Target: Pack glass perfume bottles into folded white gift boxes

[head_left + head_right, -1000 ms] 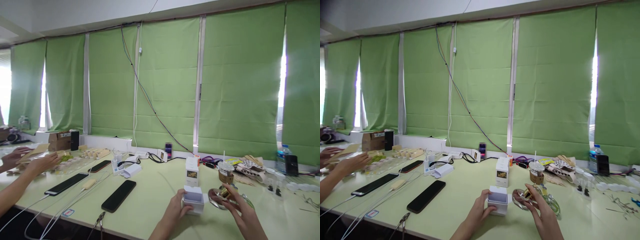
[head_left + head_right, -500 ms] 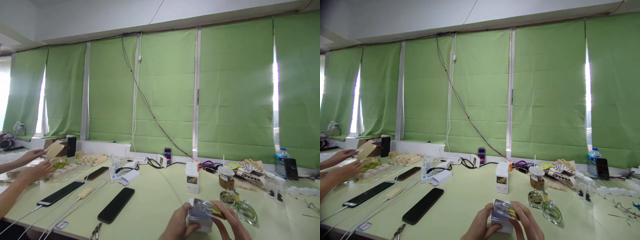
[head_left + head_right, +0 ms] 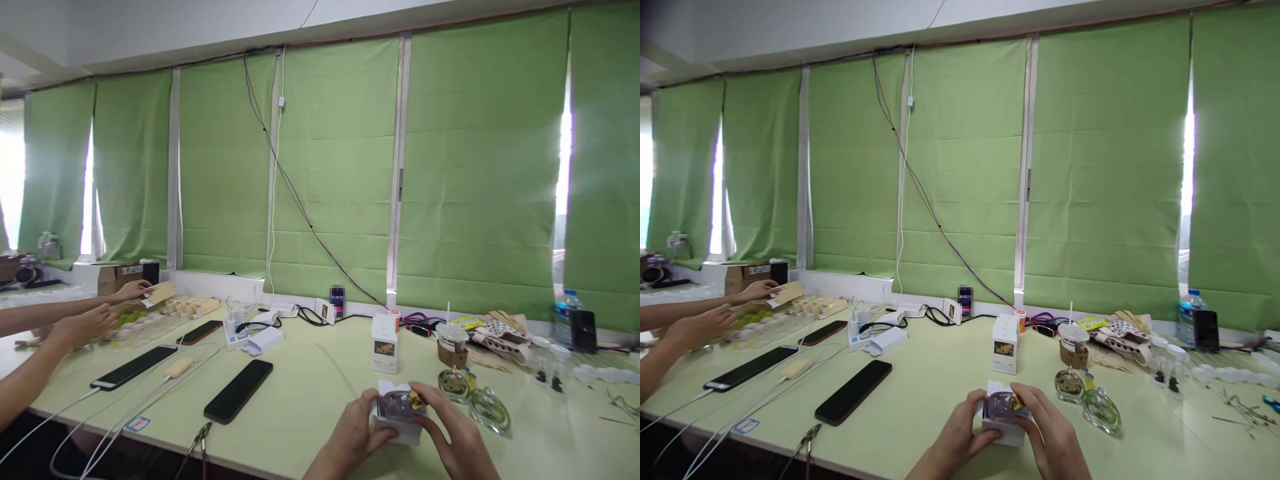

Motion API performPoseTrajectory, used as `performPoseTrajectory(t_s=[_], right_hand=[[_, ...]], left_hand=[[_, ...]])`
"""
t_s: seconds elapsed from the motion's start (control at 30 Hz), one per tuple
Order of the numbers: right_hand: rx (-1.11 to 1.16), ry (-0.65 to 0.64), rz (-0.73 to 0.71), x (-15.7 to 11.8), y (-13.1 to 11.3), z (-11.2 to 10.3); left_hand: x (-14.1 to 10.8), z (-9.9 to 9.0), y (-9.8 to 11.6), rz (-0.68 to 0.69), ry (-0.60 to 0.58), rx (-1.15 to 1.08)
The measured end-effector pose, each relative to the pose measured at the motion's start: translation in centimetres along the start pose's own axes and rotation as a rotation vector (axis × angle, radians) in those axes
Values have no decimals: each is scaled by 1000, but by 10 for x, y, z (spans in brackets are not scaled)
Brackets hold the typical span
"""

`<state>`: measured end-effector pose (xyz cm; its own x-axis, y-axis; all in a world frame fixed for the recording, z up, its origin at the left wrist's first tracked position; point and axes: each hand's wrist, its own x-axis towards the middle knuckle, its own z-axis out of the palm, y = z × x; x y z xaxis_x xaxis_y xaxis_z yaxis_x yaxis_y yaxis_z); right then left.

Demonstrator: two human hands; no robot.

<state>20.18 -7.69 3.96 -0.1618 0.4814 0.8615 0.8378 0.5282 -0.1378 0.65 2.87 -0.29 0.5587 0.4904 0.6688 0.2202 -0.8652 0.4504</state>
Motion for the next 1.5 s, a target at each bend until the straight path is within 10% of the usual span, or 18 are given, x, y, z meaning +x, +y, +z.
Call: performPoseTrajectory(t_s=[1.07,1.5], right_hand=[[-170,-127,-116,-8,11,31],[237,147,498,-13,15,38]], left_hand=[[5,3,0,102,61,86],[1,2,-4,-28,4,-15]])
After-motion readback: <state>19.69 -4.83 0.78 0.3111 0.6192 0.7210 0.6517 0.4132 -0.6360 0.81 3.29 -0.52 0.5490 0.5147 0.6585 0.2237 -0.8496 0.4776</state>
